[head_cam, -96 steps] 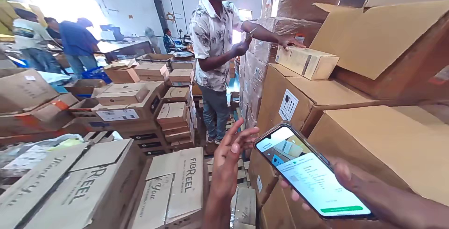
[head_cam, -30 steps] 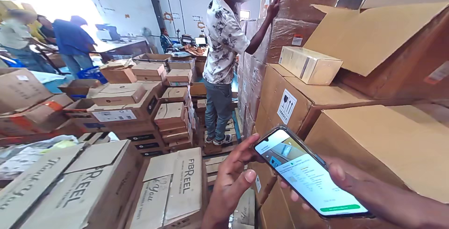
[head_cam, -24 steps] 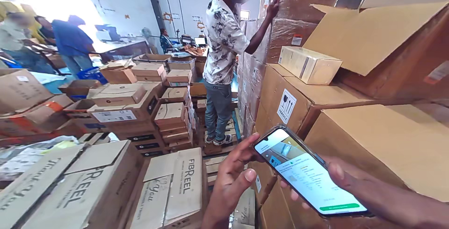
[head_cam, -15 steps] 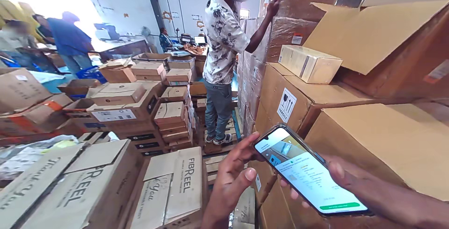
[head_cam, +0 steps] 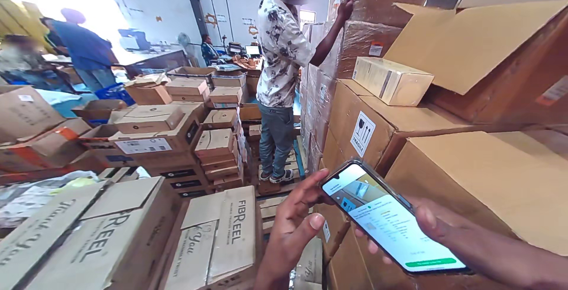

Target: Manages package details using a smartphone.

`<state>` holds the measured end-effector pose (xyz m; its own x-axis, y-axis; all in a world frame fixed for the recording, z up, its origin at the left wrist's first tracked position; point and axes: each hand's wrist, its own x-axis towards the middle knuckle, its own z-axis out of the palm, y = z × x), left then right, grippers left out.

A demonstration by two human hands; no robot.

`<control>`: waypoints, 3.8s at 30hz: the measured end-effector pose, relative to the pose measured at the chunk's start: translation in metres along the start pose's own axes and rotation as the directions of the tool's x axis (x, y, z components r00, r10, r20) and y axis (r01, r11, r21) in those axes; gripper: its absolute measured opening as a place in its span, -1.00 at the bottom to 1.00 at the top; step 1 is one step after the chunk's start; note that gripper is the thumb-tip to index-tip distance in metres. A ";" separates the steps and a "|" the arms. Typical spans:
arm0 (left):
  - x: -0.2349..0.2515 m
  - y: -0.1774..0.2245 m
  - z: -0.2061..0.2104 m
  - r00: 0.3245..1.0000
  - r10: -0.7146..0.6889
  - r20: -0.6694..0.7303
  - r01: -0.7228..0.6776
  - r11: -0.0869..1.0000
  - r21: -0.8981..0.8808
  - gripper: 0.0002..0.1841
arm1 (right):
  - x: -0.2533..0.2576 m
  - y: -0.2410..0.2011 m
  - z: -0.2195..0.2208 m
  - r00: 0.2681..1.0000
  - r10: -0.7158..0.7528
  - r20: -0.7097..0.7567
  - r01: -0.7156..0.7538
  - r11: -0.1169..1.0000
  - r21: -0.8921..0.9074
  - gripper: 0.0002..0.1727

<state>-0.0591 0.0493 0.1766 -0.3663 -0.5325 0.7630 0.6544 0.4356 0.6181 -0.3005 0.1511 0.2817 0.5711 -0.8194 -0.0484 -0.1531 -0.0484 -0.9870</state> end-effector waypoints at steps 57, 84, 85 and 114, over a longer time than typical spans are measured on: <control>0.002 0.007 0.033 0.989 -0.016 -0.149 0.019 1.000 0.018 -0.04 | -0.004 -0.006 0.001 0.999 0.027 -0.026 -0.023 0.987 0.161 -0.02; 0.014 0.001 0.061 0.986 -0.070 -0.154 0.065 0.997 -0.039 0.19 | -0.004 -0.014 0.003 0.996 0.003 -0.092 0.015 0.982 0.186 -0.04; 0.014 0.001 0.061 0.985 -0.070 -0.155 0.065 0.997 -0.039 0.18 | -0.004 -0.014 0.003 0.996 0.003 -0.090 0.013 0.984 0.176 -0.04; 0.108 -0.012 0.064 0.979 -0.117 0.169 0.199 0.748 -0.634 0.06 | -0.006 -0.011 0.003 0.929 -0.015 -0.371 0.061 0.992 0.112 -0.69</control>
<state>-0.1491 0.0329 0.2636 -0.5469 -0.4490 0.7067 0.8356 -0.2401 0.4941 -0.3001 0.1578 0.2923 0.2334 -0.9720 0.0263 -0.0265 -0.0334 -0.9991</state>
